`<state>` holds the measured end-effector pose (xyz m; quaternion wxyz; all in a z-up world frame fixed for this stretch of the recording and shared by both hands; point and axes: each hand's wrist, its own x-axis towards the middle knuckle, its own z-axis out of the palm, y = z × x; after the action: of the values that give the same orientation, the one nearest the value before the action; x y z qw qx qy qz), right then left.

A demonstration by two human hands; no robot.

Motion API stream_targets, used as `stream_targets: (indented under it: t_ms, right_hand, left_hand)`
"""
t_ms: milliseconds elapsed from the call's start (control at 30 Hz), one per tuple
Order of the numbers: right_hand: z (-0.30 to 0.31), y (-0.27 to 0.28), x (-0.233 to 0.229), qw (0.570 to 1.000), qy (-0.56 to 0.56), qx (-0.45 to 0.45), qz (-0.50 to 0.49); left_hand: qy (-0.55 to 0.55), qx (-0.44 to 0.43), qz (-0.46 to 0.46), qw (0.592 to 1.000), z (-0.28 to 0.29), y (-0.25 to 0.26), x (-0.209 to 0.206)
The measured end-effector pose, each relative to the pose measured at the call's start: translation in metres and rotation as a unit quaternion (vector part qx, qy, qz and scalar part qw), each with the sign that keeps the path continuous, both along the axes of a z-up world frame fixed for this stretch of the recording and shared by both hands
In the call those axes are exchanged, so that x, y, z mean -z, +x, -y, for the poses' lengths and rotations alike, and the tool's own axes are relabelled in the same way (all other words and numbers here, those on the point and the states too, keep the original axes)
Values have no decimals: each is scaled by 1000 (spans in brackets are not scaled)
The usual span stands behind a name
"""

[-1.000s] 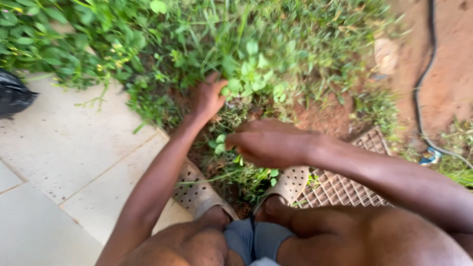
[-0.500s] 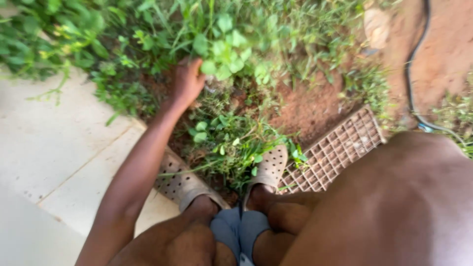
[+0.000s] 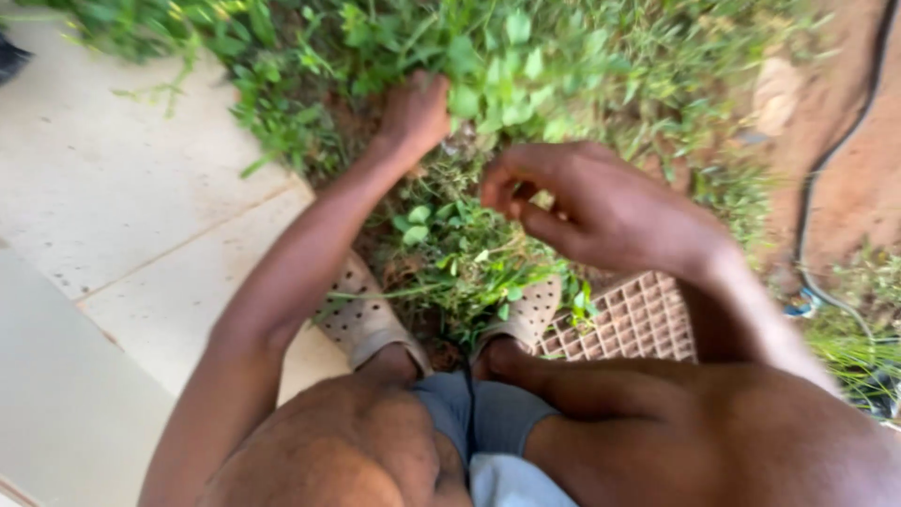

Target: Removing weeds and grass from the garden soil by hand.

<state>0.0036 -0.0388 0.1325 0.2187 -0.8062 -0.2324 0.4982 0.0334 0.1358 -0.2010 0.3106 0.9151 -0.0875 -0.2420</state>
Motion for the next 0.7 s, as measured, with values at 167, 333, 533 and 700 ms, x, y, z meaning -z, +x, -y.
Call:
stream_targets:
  t_ms: [167,333,533,700]
  right_hand:
    - [7,-56,103,992,-82,81,-55]
    - [-7,-166,219,985,-148,-16,85]
    - [3,-163,275,982,-89,-4,164]
    - [-25,-121,226,982,-99,58,149]
  left_hand:
    - [42,49,24,998,-5,10,-1]
    - [-2,56,-3,998,-11,3,-14]
    - [-96,-88,-165,978,-17,13,-23]
    - [-50,-30,-60,996,-12,16,40]
